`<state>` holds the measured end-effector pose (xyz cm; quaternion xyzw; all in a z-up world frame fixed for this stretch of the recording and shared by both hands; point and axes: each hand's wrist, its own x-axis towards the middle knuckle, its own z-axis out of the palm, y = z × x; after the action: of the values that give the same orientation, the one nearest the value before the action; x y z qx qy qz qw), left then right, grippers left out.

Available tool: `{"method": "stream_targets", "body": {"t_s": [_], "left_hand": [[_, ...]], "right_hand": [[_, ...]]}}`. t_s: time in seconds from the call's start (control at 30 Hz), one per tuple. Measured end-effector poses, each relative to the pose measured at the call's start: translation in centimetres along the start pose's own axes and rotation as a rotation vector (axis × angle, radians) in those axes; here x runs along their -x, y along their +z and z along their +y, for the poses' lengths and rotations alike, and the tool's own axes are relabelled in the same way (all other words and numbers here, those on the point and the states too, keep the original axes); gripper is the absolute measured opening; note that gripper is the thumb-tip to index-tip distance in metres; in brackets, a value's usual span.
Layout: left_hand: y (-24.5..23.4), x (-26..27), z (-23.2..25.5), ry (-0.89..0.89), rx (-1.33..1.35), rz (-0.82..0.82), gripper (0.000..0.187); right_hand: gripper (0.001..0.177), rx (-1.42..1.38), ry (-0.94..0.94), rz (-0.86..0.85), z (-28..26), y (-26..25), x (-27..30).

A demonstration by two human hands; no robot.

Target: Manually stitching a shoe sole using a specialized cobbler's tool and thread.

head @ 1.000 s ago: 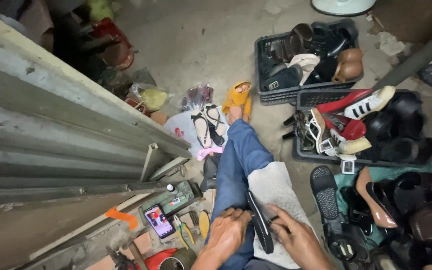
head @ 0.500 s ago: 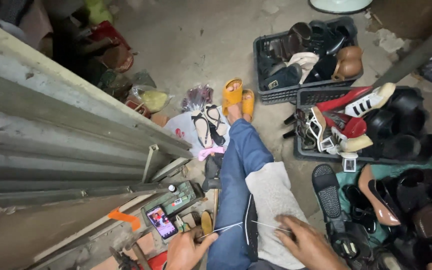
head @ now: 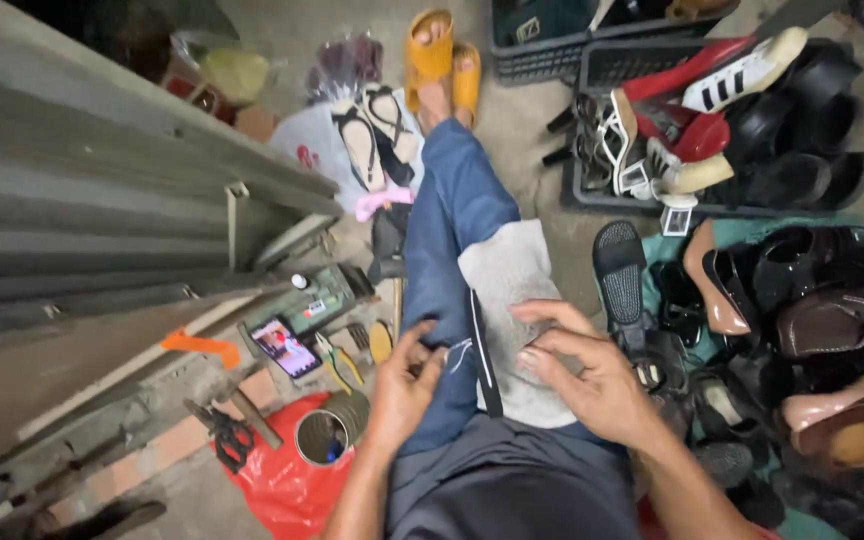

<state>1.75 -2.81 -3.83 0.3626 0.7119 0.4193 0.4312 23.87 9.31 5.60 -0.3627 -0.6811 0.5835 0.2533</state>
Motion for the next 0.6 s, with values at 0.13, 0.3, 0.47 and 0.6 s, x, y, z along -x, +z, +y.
{"method": "stream_targets", "body": {"t_s": [0.13, 0.3, 0.47, 0.6], "left_hand": [[-1.8, 1.0, -1.0, -0.113, 0.038, 0.067, 0.026], [-0.2, 1.5, -0.6, -0.086, -0.042, 0.048, 0.015], [2.4, 0.4, 1.3, 0.063, -0.370, -0.052, 0.027], [3.2, 0.9, 1.5, 0.089, -0.223, -0.236, 0.017]], "right_hand": [[0.024, -0.501, 0.053, -0.106, 3.2, 1.6, 0.9], [0.080, 0.151, 0.206, -0.076, 2.7, 4.8, 1.8], [0.074, 0.480, 0.232, -0.122, 4.2, 3.9, 2.4], [0.043, 0.638, 0.113, -0.023, 6.6, 3.1, 2.5]]}}
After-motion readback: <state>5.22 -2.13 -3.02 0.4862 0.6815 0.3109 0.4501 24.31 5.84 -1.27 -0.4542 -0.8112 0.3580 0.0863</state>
